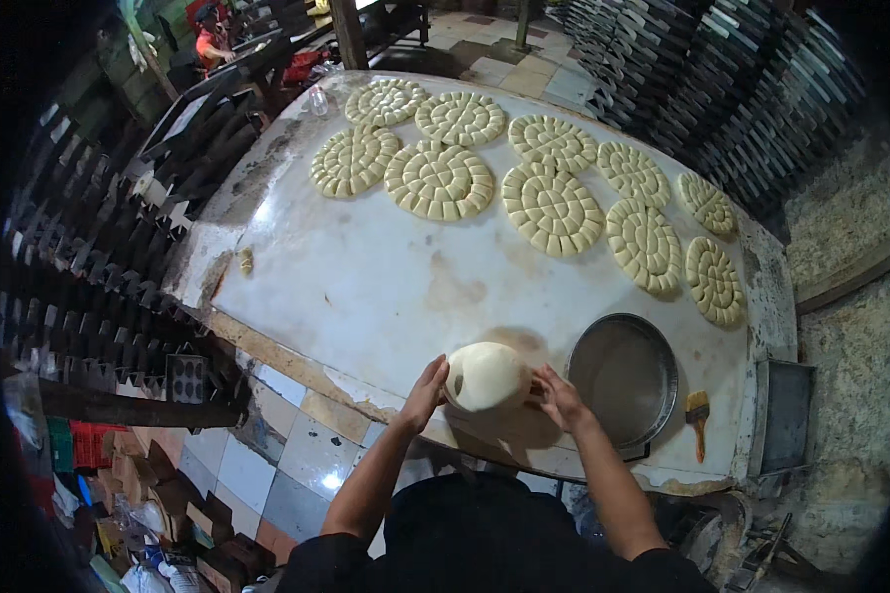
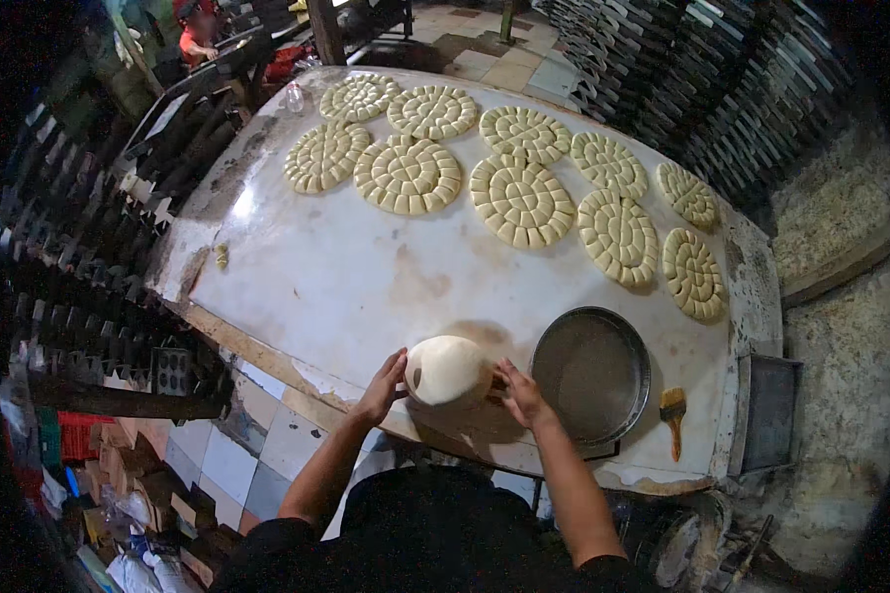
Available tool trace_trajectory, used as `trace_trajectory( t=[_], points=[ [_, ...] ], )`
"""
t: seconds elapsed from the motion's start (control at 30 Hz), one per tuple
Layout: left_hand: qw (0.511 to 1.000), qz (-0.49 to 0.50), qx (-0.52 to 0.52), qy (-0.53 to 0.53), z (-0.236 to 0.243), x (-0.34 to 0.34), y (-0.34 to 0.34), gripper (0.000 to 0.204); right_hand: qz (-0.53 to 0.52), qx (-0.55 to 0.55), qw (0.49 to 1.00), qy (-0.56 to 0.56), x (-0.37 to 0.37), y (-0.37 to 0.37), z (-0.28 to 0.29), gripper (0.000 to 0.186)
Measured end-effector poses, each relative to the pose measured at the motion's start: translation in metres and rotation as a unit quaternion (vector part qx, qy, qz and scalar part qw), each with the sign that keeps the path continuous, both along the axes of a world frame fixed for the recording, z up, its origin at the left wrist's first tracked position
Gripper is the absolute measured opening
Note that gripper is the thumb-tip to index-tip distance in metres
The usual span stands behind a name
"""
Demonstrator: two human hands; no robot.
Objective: The recorder prepares dough, applies a wash, and uses a manual press to shape flatbreads in a bakery production area.
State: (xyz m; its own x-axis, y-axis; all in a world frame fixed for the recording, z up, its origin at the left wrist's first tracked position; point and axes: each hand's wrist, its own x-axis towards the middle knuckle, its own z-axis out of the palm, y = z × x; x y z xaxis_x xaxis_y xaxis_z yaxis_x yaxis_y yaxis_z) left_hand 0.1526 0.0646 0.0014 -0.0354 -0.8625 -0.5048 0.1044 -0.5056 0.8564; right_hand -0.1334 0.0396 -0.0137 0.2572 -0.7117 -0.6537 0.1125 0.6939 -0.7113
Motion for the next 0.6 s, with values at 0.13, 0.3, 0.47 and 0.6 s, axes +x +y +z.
trace_trajectory(
  t=[0.13,0.3,0.47,0.6],
  points=[
    [0.991,-0.086,0.042,0.096,-0.021,-0.011,-0.049,0.064,-0.015,0.078,0.997,-0.014,0.015,-0.020,-0.041,0.067],
    [0.942,-0.135,0.102,0.289,-0.030,-0.004,-0.057,0.054,-0.138,0.108,0.984,-0.006,0.072,0.032,0.000,0.076],
    [0.908,-0.323,0.028,0.265,0.003,-0.093,-0.049,0.054,-0.396,0.056,0.890,-0.220,0.033,0.109,0.031,0.064],
    [0.851,-0.440,-0.162,0.236,0.111,-0.180,-0.074,0.058,-0.467,-0.132,0.870,-0.086,-0.047,0.120,0.105,0.069]
  ],
)
